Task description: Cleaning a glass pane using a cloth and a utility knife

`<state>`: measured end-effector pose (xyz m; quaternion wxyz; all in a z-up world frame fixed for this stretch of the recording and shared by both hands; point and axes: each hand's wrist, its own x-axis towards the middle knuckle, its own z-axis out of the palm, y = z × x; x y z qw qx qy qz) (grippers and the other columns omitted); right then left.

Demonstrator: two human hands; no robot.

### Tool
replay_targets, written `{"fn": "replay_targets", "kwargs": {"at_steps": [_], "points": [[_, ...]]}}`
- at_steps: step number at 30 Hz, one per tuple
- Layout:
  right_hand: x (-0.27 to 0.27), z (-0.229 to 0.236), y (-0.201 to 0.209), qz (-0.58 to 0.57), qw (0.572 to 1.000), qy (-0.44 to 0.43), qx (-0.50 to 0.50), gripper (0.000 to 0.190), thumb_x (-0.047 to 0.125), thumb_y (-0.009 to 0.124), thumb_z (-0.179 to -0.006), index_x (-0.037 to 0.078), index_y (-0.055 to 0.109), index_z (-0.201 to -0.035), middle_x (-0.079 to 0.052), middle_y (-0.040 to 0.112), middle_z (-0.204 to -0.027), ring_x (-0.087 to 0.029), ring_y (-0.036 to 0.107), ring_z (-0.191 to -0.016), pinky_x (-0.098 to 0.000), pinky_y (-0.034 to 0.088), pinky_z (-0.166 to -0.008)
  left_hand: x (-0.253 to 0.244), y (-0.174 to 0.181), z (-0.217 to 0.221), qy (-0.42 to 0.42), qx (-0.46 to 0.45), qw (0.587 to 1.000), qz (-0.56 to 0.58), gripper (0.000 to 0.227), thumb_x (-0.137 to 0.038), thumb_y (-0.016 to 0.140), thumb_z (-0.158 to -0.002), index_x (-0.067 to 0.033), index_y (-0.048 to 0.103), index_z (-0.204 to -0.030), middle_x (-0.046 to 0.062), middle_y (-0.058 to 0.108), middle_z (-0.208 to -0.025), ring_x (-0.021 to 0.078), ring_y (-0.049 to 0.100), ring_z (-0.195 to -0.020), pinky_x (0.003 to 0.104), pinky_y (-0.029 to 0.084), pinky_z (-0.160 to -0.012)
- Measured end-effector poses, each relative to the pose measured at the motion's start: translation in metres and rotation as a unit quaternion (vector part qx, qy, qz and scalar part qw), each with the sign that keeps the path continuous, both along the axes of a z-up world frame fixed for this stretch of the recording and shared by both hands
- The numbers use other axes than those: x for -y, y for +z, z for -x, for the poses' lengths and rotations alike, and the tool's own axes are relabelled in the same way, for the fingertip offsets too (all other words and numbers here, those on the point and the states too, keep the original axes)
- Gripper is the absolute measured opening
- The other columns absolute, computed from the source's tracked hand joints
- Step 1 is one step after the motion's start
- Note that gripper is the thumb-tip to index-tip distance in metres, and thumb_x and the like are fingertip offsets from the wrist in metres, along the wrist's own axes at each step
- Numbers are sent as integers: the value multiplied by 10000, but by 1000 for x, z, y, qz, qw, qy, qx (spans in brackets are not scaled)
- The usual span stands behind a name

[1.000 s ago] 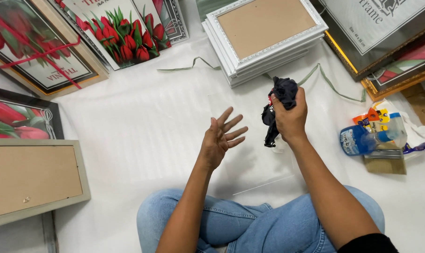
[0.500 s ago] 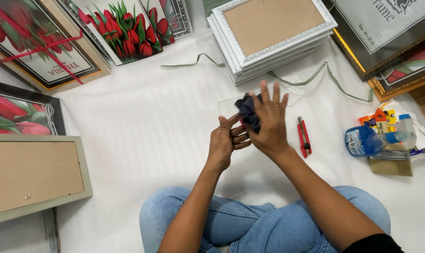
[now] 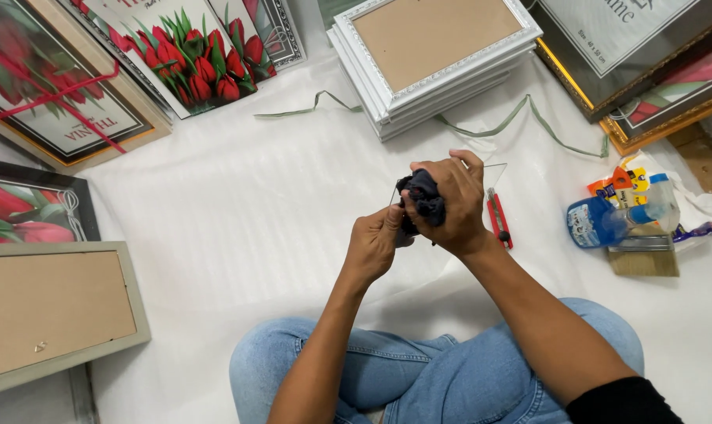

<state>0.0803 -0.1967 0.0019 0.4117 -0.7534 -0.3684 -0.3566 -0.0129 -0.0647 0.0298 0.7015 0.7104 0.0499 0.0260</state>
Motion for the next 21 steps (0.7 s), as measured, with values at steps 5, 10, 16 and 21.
{"fn": "replay_targets", "kwargs": {"at_steps": [5, 10, 16, 21], "points": [[5, -1, 13, -34, 999, 6, -7, 296, 260, 713, -936, 21, 685, -1107, -54, 745, -954, -238, 709, -748, -424, 431, -959, 2, 2, 3, -10, -8, 999, 29, 489, -445, 507, -1075, -105, 724, -799, 15, 555, -564, 112, 580, -652, 324, 596, -655], [-8, 9, 35, 0, 997, -37, 70, 444, 347, 742, -933, 8, 686, -1215, -120, 691, -1106, -327, 648, -978, -569, 324, -1072, 0, 2, 5, 8, -1, 999, 36, 510, -430, 440, -1091, -78, 739, -874, 40, 580, -589, 119, 579, -672, 367, 622, -662], [10, -9, 31, -28, 994, -61, 89, 420, 343, 744, -956, -34, 690, -1132, -127, 698, -981, -303, 636, -847, -566, 359, -1080, -13, 15, 5, -23, -7, 995, 99, 553, -522, 430, -1045, -104, 726, -1251, 208, 763, -1035, 282, 691, -1029, 426, 602, -826], [51, -42, 19, -36, 991, -123, 41, 390, 238, 727, -1016, -100, 652, -1195, -199, 662, -1043, -394, 618, -925, -567, 382, -1072, -24, 22, 8, -26, -5, 994, 107, 648, -573, 358, -1038, -82, 677, -1315, 245, 727, -1148, 393, 659, -1097, 496, 566, -856]]}}
